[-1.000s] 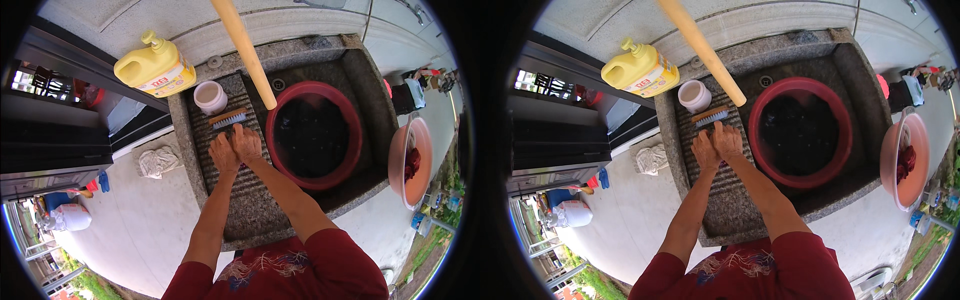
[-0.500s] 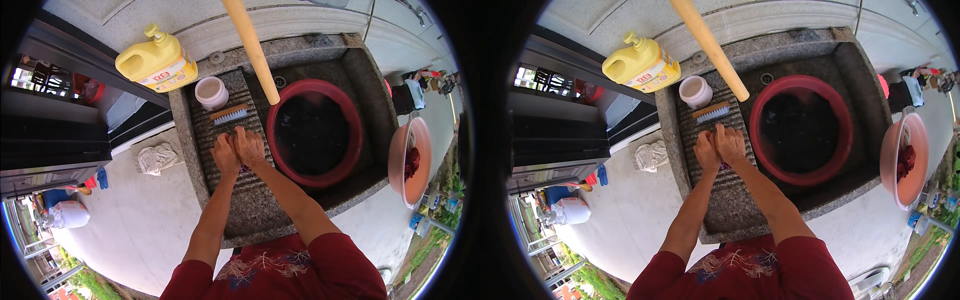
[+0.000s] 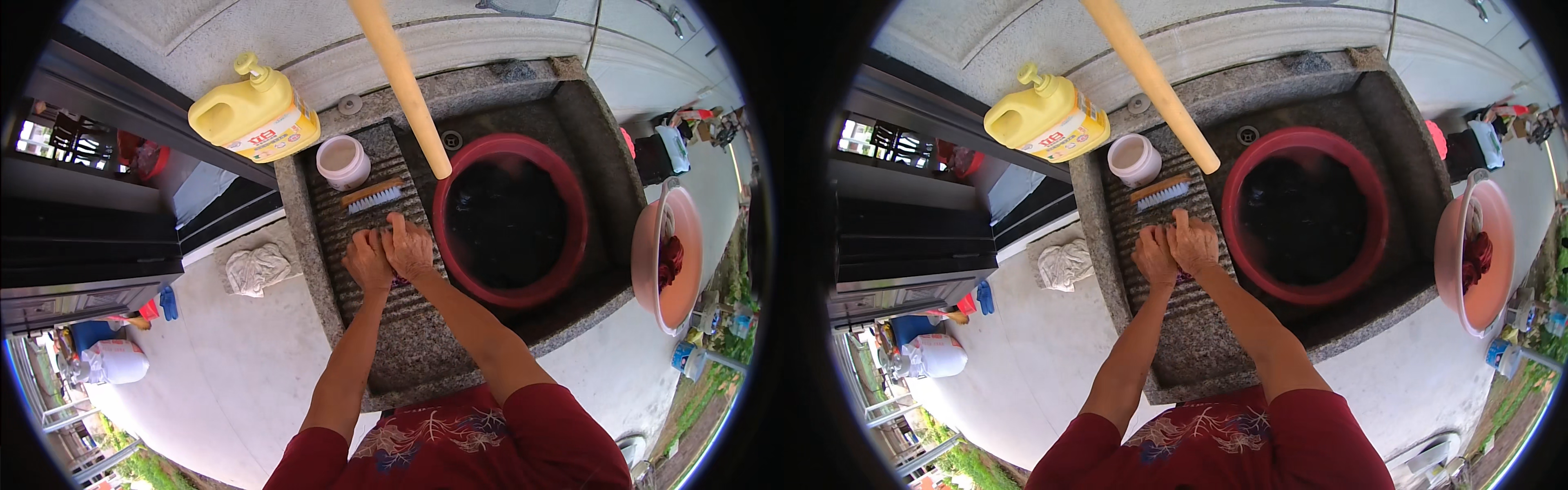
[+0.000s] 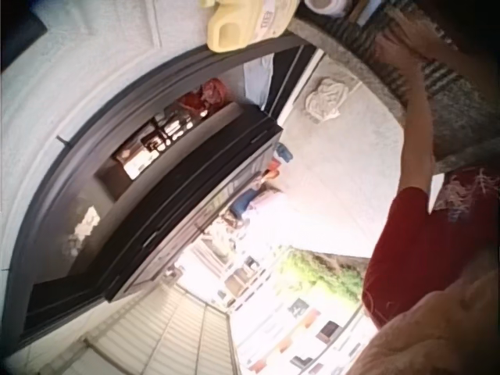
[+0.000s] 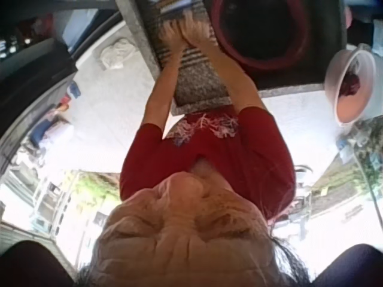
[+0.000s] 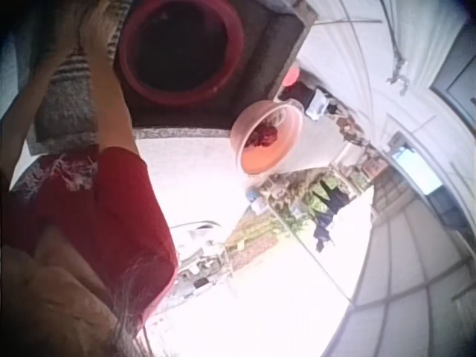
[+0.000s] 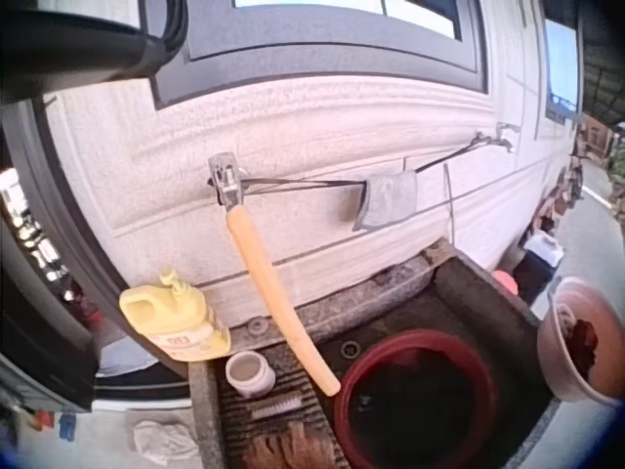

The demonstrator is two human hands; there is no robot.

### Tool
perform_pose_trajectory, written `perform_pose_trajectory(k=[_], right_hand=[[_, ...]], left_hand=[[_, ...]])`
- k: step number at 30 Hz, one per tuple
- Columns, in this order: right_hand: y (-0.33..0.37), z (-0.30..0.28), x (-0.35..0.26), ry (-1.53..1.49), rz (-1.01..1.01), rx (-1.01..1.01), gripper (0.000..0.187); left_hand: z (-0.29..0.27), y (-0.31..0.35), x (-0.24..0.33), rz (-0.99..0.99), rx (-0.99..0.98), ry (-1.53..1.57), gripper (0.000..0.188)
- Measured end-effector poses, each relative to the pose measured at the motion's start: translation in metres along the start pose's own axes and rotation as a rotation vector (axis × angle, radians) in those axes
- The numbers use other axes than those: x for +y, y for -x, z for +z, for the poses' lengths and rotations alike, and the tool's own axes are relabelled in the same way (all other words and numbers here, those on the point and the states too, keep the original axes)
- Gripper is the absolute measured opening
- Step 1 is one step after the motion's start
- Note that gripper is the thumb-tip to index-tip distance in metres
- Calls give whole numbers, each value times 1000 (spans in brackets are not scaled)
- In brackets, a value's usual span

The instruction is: The person hand-washes clothes at an outdoor stone washbasin. They scrub a patterned cloth on the washboard, rinse it in a red basin, then scrub and rinse a black garment, wringing each item before placing it in a pink basin.

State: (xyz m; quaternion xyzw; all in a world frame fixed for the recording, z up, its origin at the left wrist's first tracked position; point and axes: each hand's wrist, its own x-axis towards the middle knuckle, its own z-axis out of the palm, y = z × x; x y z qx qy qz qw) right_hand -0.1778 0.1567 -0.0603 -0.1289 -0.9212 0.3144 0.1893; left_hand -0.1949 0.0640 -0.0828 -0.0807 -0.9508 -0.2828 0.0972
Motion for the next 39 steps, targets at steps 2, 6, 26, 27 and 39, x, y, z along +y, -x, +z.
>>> perform_pose_trajectory(k=[2, 6, 26, 27, 39], right_hand=[[42, -25, -11, -263, 133, -104, 18], [66, -25, -13, -16, -154, -45, 13], [-15, 4, -5, 70, -138, 105, 18], [-17, 2, -5, 31, -114, 147, 22], [-7, 15, 2, 79, -75, 72, 18]], left_hand=[[-23, 36, -4, -369, -245, 614, 24], [-27, 64, -10, 154, -163, 27, 25], [-7, -23, 3, 152, 17, -127, 25], [-5, -22, 5, 99, 31, -123, 24], [-9, -21, 2, 141, 6, -154, 20]])
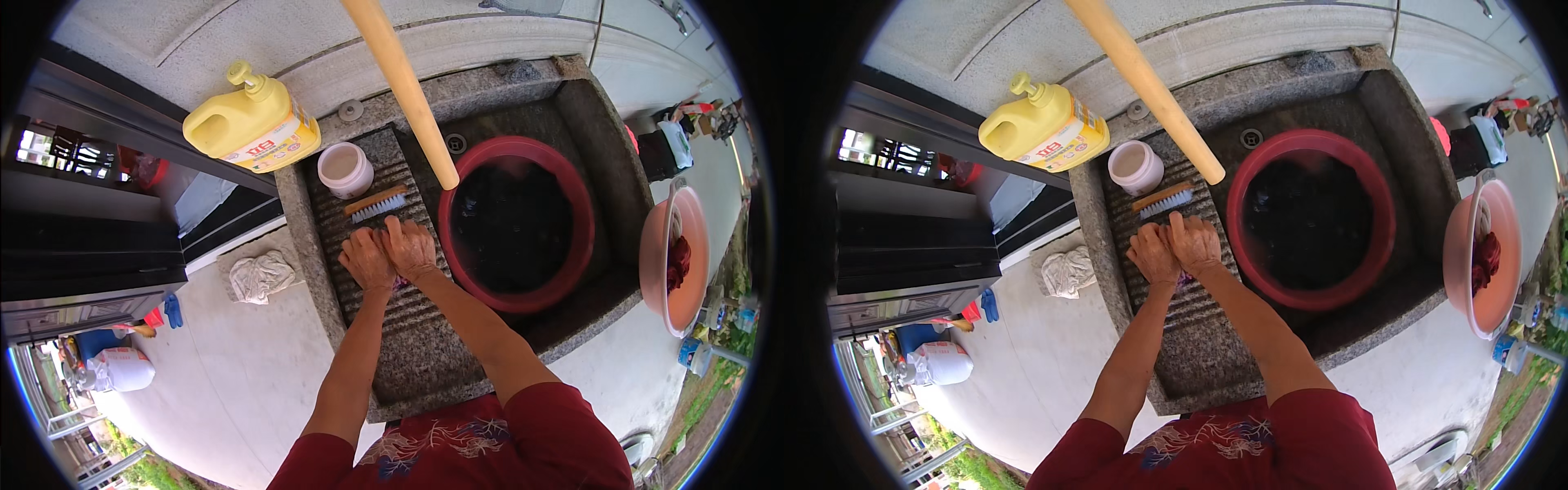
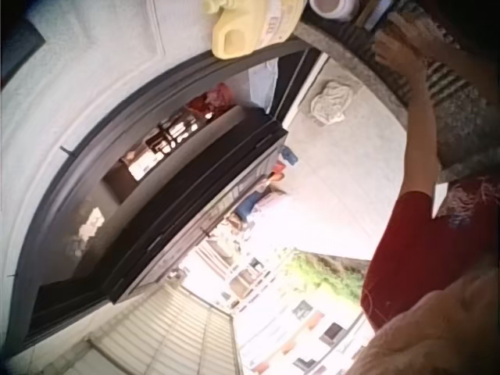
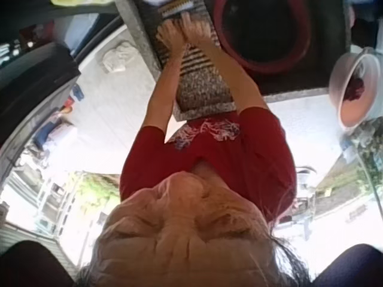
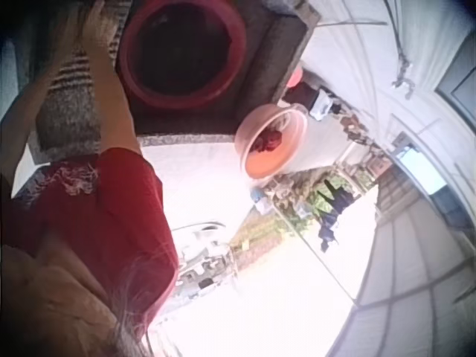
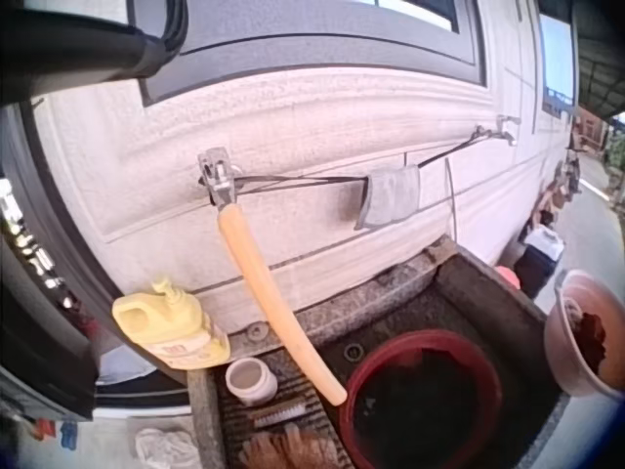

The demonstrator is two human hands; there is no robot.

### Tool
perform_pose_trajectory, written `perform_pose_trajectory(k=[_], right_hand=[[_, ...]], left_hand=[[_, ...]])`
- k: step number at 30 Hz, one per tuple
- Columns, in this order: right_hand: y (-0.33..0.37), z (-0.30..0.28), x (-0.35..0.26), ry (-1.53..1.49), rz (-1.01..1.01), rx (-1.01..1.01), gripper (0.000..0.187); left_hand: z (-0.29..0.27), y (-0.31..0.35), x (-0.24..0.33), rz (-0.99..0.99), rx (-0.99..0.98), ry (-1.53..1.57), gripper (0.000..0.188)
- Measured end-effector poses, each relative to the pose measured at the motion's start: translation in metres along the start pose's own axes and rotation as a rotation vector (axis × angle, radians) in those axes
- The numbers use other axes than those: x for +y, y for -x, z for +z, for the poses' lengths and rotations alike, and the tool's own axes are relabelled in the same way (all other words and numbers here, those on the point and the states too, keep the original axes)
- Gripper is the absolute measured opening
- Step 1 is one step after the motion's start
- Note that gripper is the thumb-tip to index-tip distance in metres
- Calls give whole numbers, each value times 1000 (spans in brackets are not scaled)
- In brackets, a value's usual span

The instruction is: The person hand-washes clothes at an outdoor stone washbasin. They scrub a patterned cloth on the washboard, rinse it in a red basin, then scrub and rinse a black garment, wringing each item before placing it in a pink basin.

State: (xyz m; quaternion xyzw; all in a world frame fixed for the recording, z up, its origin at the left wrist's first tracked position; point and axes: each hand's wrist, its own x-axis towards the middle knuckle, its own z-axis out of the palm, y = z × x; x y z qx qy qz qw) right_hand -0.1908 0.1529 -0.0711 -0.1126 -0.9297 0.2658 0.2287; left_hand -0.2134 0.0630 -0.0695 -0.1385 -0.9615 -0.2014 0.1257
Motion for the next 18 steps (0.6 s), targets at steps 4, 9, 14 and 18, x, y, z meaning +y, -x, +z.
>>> perform_pose_trajectory(k=[4, 9, 14, 18], right_hand=[[-22, 3, 14, -304, 245, 55, 23], [51, -64, 10, -119, -250, -129, 37], [75, -89, 8, -286, 35, -242, 41], [51, -100, -57, -820, 59, -124, 28]], left_hand=[[15, -7, -10, -156, -15, 47, 21], [-29, 64, -25, 148, -21, 172, 26], [-59, 98, -22, -66, -200, 556, 26], [-94, 75, 5, -1078, -324, 1977, 30]])
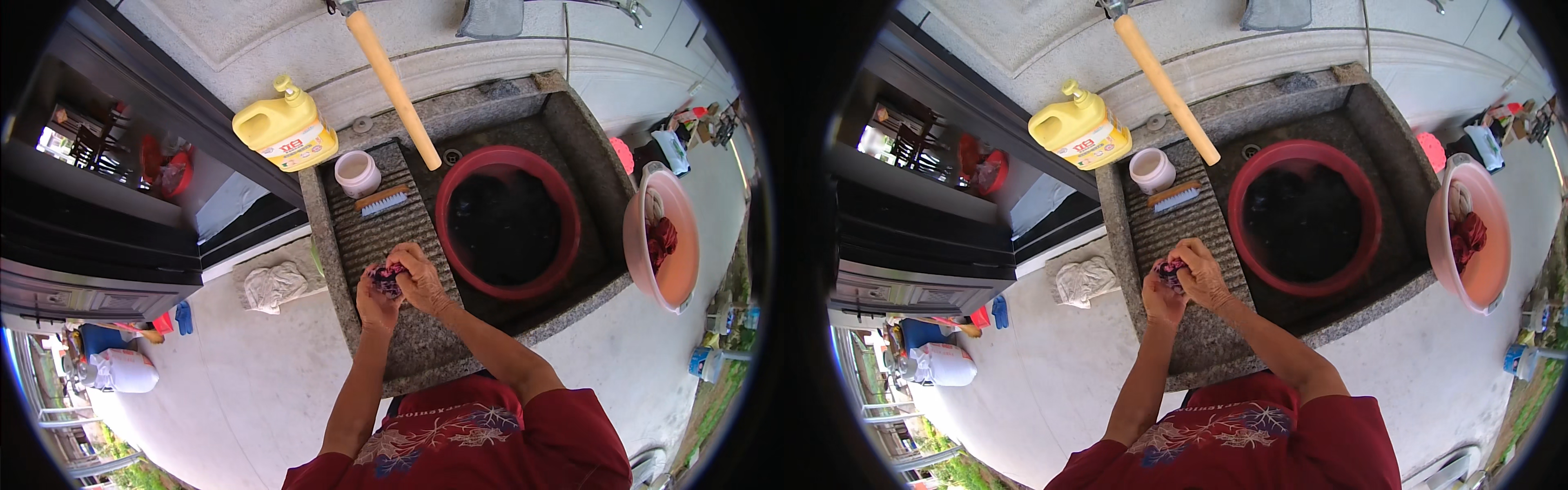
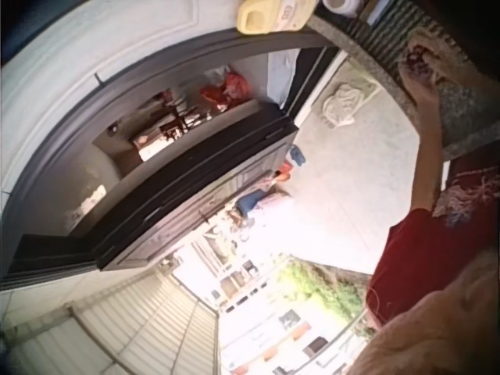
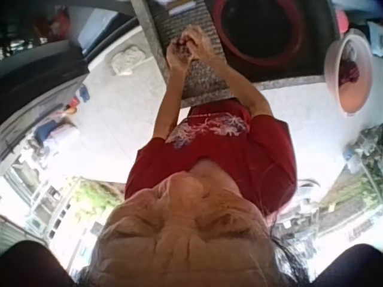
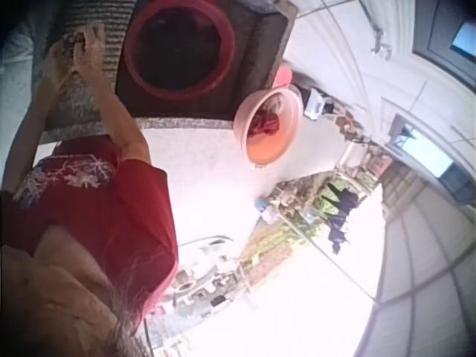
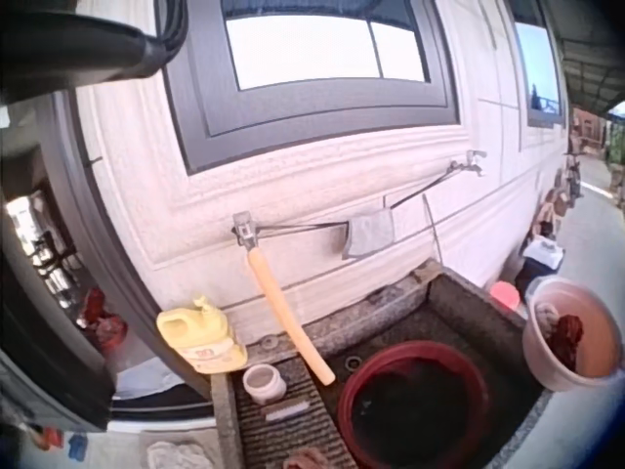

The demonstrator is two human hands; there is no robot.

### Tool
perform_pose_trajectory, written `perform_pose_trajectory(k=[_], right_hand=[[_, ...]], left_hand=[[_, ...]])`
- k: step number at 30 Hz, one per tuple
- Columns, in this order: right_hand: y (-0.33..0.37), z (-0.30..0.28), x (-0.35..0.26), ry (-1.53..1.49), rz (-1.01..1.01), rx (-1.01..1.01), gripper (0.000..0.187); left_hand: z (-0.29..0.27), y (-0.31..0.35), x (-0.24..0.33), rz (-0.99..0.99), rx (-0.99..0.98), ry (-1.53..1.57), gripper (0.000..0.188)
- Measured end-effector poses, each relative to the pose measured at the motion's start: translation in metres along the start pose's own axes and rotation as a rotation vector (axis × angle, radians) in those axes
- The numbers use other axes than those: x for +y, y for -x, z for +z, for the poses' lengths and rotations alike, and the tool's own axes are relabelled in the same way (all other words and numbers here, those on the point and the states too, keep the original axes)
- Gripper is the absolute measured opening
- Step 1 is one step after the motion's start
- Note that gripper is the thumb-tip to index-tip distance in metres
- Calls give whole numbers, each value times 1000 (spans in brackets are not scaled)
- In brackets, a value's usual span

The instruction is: The person hand-washes clothes at an outdoor stone washbasin. They scrub a patterned cloth on the washboard, rinse it in a red basin, then scrub and rinse a black garment, wringing each item before placing it in a pink basin.

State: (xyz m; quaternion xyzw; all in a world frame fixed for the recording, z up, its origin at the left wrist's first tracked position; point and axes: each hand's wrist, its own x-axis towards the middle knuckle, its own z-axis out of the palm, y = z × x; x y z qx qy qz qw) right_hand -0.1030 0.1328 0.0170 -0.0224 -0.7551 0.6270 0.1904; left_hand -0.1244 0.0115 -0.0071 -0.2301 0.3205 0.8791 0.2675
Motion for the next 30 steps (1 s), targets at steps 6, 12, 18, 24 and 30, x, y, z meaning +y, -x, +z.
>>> perform_pose_trajectory(k=[6, 12, 18, 24, 30], right_hand=[[38, 44, -82, 504, -303, -111, 17], [-3, 42, -85, 713, -380, 169, 19], [-37, 61, -60, 725, 25, -183, 17], [-75, 11, 11, 817, 8, -135, 21], [-45, -92, 64, 408, 259, -70, 16]], left_hand=[[52, 38, 32, -120, -142, 219, 36], [8, -5, 23, -124, -517, 334, 48], [-69, -77, 21, -342, -510, 853, 52], [-2, -42, 32, -229, -417, -154, 34], [40, -17, 79, -43, -266, -212, 33]])
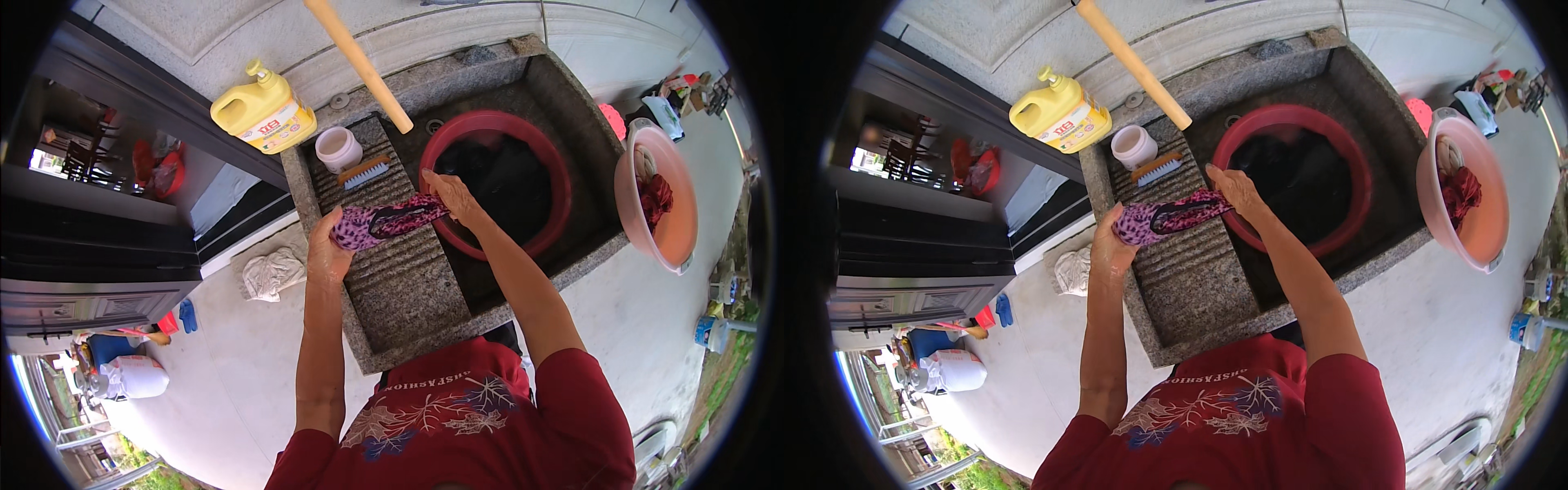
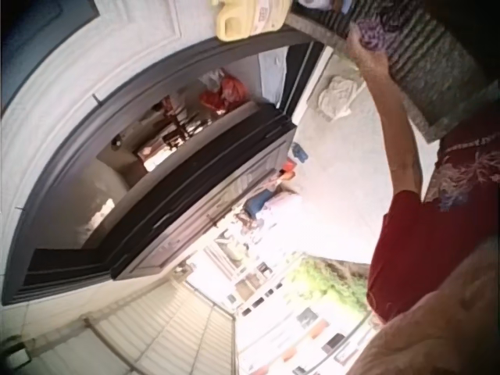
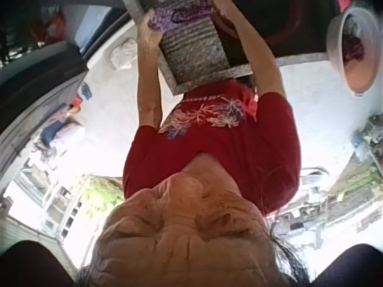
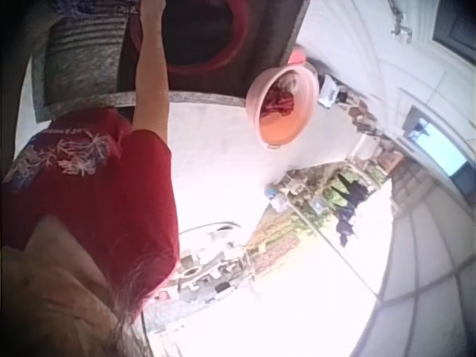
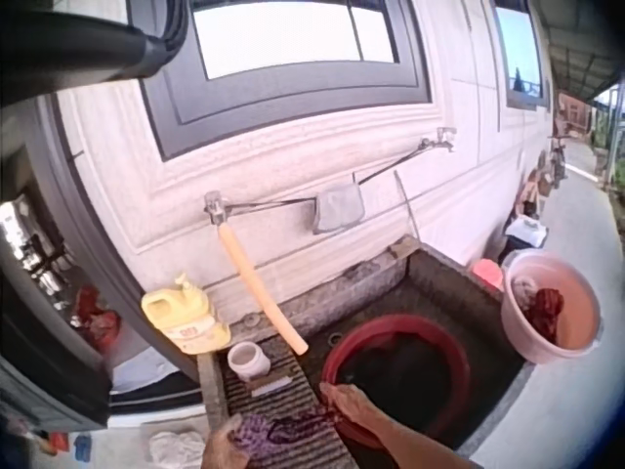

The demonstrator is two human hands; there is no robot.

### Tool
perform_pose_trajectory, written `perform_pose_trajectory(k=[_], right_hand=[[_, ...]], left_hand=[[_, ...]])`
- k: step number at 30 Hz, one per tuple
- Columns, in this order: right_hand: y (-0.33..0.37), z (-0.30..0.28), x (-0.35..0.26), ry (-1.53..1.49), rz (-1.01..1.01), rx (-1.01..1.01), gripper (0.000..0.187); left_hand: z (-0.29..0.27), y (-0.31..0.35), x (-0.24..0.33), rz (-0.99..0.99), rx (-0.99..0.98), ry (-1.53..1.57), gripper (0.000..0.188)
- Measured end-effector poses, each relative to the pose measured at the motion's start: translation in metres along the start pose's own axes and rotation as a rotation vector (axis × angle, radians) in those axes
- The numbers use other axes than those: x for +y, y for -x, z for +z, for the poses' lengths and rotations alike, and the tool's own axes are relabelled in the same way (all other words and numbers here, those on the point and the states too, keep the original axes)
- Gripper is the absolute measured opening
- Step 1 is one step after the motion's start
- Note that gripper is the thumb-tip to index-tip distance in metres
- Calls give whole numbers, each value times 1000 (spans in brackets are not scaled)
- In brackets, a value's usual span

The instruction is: The person hand-washes clothes at an outdoor stone washbasin. They scrub a patterned cloth on the washboard, rinse it in a red basin, then scrub and rinse a black garment, wringing each item before placing it in a pink basin.

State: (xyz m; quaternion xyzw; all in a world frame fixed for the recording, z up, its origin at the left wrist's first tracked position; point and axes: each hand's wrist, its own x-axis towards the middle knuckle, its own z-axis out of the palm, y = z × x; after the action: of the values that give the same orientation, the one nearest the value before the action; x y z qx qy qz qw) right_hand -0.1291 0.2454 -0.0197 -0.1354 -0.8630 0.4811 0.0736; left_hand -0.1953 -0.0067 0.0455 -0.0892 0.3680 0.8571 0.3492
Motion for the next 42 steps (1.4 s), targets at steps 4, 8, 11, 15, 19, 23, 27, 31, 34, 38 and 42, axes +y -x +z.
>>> perform_pose_trajectory(k=[4, 8, 11, 15, 19, 23, 27, 31, 34, 38, 42], right_hand=[[25, -96, -10, -396, 501, -166, 11], [37, -155, 31, -608, 356, 44, 18], [56, -165, 74, 291, 246, 376, 30], [60, -168, 133, 352, 329, 430, 32], [37, -141, 161, 309, 239, 434, 23], [19, -97, 168, 271, 266, 247, 45], [24, -84, 207, 281, 297, 122, 66], [15, -85, 216, 311, 220, -14, 72], [11, -86, 223, 173, 180, -15, 70], [3, -113, 244, -205, 374, 40, 56], [8, -111, 226, 126, 580, 285, 34]], left_hand=[[15, -10, -38, 37, -44, -165, 31], [56, -28, -77, 26, -12, -263, 45], [81, -51, -113, 10, 110, -344, 54], [92, -79, -160, -32, 202, -493, 46], [91, -116, -211, 121, 167, -778, 29], [43, -157, -258, 378, 6, -1297, 24], [45, -165, -296, 66, 216, -1472, 45], [60, -173, -324, 386, 383, -1963, 49], [43, -182, -329, 411, 465, -1865, 35], [60, -177, -294, 173, 500, -1724, 19], [61, -174, -284, 258, 426, -1694, 15]])
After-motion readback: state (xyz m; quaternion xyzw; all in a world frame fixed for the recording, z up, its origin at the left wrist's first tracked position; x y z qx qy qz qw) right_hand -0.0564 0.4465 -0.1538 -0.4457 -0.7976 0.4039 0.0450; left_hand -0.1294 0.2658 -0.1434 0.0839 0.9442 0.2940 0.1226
